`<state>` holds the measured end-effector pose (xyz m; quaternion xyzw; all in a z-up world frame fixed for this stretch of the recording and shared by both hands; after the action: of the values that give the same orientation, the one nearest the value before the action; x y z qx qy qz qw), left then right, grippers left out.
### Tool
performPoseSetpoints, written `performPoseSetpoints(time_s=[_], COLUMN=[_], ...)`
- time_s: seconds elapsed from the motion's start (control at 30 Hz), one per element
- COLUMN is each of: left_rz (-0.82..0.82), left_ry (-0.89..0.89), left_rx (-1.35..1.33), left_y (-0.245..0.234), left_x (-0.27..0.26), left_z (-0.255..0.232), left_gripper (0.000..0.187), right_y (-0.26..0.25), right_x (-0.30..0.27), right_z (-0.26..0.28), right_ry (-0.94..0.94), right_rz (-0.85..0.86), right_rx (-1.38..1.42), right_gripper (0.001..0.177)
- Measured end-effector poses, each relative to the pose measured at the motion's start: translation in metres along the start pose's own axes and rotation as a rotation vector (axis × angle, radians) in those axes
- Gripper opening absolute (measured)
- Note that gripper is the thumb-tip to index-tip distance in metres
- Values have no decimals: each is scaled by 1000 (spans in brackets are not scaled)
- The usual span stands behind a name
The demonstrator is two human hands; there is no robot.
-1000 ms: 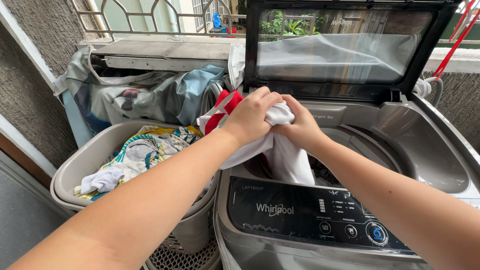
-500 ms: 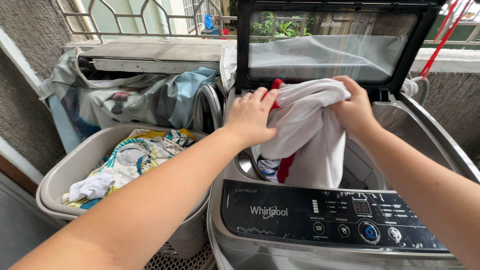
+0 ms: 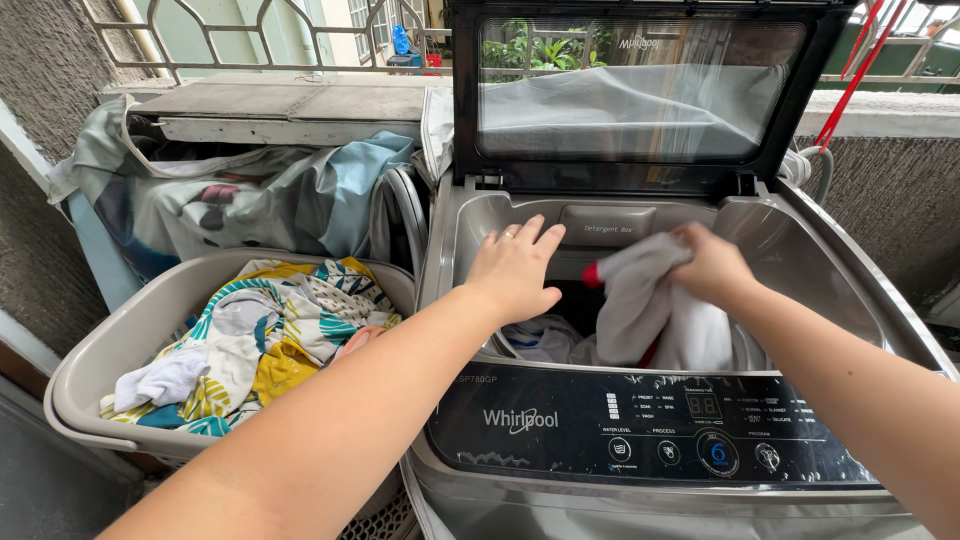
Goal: The person transfers clothes from a laundry basket into a top-loading washing machine. They handle items one at a time, including shirts, socks, and a patterned towel, placing them into the open drum. The basket gradually empties as the load builds inside the machine.
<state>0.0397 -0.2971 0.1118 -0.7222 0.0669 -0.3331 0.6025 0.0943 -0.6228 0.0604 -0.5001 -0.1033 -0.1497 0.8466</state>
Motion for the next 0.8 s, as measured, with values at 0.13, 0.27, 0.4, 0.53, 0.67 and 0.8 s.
performPoseSetpoints(time_s=[0.13,0.27,0.4,0.53,0.67,0.8], left_rz=[28,28,17,-29,-88,-169], left_ry=[-26,-35,-62,-89,-147,-192], left_rx=[-14,-28,-31,-20,-18,1], left_y=[5,3,-7,-22,-38,-47], left_x=[-4,-8,-14,-21,-31,-47], left_z=[3,8,13,22,39,64], left_gripper=[91,92,92,92,90,88], right_y=[20,19,12,7,10,22], right_x=[-6,-13,-16,-19,-25,-33], right_z=[3,31,72,119,167,209], right_ry=[-37,-41,-121,-280,-326,-491], right_rz=[467,533,495,438,404,385], right_rx=[-135,-189,-176,-51,13,127], right_gripper=[117,116,113,109,102,95])
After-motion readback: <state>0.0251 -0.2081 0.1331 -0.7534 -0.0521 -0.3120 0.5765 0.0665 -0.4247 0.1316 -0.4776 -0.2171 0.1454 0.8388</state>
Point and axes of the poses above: each hand's wrist, its own x-axis towards the middle knuckle, its own y-axis out of the palm, z = x × y, the point moved 2 cm from there along x, towards the middle knuckle, and after that the axes turned 2 degrees about -z, right-handed, at the moved point
